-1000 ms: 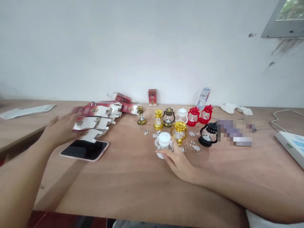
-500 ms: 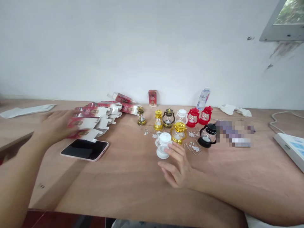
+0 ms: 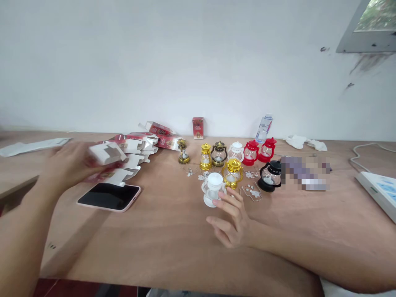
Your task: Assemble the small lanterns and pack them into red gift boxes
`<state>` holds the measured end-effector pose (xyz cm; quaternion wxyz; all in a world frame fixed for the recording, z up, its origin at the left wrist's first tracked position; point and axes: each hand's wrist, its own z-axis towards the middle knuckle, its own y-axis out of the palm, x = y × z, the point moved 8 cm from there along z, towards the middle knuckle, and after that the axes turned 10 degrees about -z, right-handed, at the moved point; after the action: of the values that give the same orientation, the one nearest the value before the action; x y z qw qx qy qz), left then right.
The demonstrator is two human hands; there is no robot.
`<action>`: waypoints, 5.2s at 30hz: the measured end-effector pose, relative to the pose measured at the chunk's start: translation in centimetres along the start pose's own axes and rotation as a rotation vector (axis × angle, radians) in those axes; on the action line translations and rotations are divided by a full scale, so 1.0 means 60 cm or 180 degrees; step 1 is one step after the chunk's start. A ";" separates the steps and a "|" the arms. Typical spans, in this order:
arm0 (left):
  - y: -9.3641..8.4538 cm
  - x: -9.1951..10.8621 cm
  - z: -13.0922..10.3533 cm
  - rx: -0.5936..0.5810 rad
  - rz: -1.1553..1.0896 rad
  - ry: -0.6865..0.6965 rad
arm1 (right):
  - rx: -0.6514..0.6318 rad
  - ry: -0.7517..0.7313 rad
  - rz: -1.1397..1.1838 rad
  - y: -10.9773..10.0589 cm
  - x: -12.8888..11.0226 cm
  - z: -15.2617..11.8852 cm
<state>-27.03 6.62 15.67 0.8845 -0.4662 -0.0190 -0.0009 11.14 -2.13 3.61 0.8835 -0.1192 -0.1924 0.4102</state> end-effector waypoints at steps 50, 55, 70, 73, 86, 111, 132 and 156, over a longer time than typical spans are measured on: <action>-0.065 0.442 0.071 0.0532 -0.2307 0.2716 | -0.0316 0.1064 0.0364 0.001 0.231 0.288; -0.072 0.440 0.067 0.0575 -0.2120 0.2608 | -0.0505 0.0908 0.0415 0.000 0.221 0.291; -0.082 0.435 0.065 0.0224 -0.1520 0.1803 | -0.0394 0.1003 0.0819 -0.006 0.222 0.289; -0.085 0.422 0.073 0.0360 -0.1971 0.1773 | 0.0128 0.1025 0.0848 -0.026 0.219 0.289; -0.090 0.410 0.078 0.0534 -0.2285 0.1816 | 0.0025 0.0376 -0.0156 -0.021 0.180 0.291; -0.088 0.410 0.073 0.1081 -0.2401 0.2290 | -0.0100 0.0287 0.0687 -0.029 0.187 0.300; -0.104 0.423 0.056 0.1265 -0.2280 0.2542 | -0.0051 0.1078 0.1047 -0.009 0.214 0.291; -0.112 0.435 0.045 0.1409 -0.1777 0.2730 | -0.0359 0.1258 0.1687 -0.006 0.218 0.291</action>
<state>-1.14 5.49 23.65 0.8560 -0.2045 0.2201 -0.4208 11.46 8.67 22.60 0.7583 -0.2910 -0.0021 0.5833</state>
